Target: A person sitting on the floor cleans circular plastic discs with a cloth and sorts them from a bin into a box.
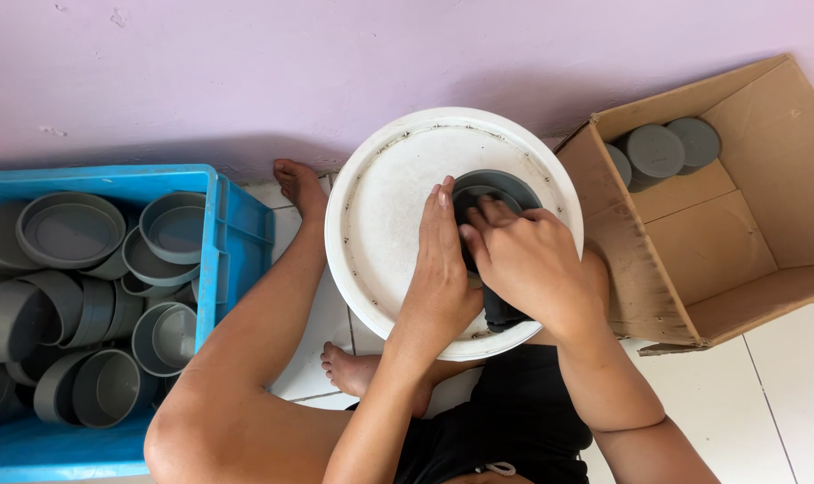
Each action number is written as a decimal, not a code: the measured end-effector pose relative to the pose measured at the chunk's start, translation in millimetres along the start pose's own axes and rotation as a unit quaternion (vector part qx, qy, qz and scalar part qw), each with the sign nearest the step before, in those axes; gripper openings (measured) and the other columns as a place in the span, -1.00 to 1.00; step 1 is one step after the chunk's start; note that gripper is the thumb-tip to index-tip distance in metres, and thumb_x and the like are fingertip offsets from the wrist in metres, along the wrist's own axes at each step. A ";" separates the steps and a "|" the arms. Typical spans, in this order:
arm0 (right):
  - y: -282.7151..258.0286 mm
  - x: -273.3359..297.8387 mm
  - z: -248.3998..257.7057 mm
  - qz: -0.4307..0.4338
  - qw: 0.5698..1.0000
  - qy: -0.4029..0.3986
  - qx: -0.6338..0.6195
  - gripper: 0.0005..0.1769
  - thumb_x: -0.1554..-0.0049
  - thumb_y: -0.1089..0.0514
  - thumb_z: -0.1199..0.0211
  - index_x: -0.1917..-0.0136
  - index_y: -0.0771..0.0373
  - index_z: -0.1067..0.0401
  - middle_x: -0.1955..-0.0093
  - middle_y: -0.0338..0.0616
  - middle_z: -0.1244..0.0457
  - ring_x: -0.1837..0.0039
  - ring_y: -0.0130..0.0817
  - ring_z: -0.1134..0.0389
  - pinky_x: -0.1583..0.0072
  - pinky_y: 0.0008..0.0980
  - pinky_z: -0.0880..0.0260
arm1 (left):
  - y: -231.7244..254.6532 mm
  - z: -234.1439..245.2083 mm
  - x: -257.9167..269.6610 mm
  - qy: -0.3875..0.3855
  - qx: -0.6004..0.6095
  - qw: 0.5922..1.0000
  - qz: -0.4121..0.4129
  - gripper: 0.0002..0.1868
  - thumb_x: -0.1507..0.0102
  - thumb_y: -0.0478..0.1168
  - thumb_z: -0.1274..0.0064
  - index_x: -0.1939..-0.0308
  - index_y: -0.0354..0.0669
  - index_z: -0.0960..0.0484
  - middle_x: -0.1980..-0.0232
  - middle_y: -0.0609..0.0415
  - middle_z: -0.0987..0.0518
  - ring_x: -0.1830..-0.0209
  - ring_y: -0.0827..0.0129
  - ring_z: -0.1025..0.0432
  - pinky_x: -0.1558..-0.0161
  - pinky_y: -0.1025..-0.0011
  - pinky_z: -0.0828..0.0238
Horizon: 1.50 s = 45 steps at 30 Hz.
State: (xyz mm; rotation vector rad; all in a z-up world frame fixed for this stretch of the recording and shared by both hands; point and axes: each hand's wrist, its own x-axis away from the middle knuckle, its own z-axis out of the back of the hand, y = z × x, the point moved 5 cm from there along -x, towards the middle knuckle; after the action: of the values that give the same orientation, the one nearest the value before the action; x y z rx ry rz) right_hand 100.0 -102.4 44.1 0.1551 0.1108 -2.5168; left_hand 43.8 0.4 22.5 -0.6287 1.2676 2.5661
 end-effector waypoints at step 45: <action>4.0 18.4 39.7 0.185 0.978 -0.066 -0.075 -0.50 -0.36 -0.11 -0.02 0.00 0.17 -0.70 -0.14 -0.17 -0.52 -0.38 -0.32 -0.47 -0.67 0.07 0.10 | -5.5 1.2 -0.2 0.020 0.020 1.000 0.014 0.53 -0.07 -0.30 -0.53 -0.71 -0.31 0.48 -0.76 -0.31 0.02 -0.78 -0.29 0.12 -0.73 -0.07 0.02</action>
State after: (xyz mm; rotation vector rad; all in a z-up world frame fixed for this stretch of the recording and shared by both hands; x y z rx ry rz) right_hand 84.1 -120.7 80.7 -0.0505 0.1993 -2.1311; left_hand 45.6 4.7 19.4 -0.6616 1.3459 2.5554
